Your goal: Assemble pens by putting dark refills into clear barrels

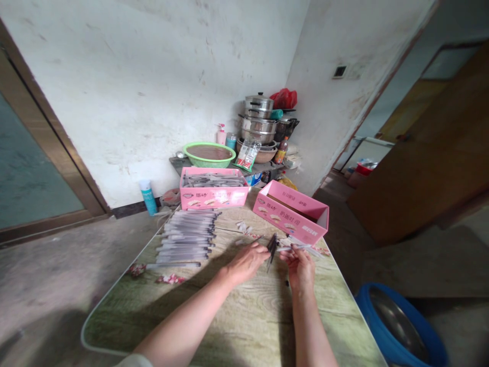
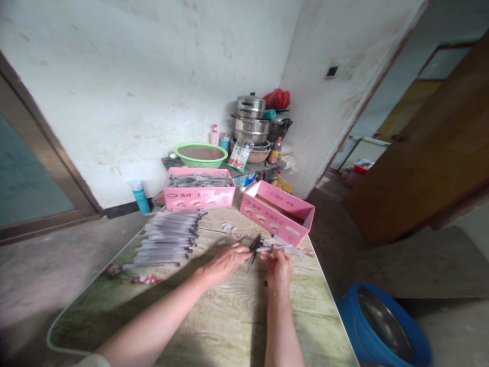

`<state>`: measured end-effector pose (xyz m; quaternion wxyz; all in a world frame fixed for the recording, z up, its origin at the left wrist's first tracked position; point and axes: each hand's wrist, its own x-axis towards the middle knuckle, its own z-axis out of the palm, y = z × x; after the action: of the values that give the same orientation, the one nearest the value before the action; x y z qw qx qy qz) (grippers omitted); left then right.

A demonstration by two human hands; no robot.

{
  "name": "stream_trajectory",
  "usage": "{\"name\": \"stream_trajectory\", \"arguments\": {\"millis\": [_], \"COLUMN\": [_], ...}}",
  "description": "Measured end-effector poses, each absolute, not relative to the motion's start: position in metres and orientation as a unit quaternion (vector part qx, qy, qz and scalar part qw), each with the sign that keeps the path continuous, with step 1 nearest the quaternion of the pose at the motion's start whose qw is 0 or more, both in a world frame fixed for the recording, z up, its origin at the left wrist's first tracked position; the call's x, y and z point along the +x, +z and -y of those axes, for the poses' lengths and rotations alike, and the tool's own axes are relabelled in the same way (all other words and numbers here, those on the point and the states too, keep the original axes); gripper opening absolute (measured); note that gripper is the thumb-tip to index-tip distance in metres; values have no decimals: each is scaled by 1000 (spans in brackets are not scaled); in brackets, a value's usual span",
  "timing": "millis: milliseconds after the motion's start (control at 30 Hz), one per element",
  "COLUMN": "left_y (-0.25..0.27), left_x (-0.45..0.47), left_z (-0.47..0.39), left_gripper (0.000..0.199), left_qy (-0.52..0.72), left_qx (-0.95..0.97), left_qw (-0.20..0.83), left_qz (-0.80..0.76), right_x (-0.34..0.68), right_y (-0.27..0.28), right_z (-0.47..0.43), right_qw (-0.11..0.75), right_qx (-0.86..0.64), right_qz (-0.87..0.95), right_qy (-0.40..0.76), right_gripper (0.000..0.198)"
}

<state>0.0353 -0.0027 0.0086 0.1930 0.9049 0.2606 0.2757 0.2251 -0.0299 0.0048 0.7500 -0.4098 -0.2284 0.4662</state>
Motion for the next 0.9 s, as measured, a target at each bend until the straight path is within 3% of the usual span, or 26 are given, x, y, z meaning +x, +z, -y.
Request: {"name": "stream_trajectory", "arguments": {"millis": [233, 533, 633, 733, 900], "left_y": [9, 12, 10, 7, 1], "left_x": [31, 24, 25, 27, 28], "left_z": [2, 1, -2, -7, -14], "left_gripper": [23, 19, 20, 14, 20], "left_qy": [225, 301, 382, 446, 473], "left_qx": [907, 847, 792, 698, 569], "left_qw": [138, 219, 283, 415, 585], "left_qz": [-330, -379, -383, -377, -332], "right_x": [222, 235, 239, 232, 205], "right_y": [5, -1, -2, 1, 6], "right_z": [30, 30, 29, 30, 30], "right_qw": [753, 795, 801, 791, 740], "right_qx": [-410, -406, -413, -407, -418], "right_qz": [224, 172, 157, 181, 251], "right_qy": [464, 417, 403, 418, 463], "right_gripper": [17, 20, 19, 20, 27]}}
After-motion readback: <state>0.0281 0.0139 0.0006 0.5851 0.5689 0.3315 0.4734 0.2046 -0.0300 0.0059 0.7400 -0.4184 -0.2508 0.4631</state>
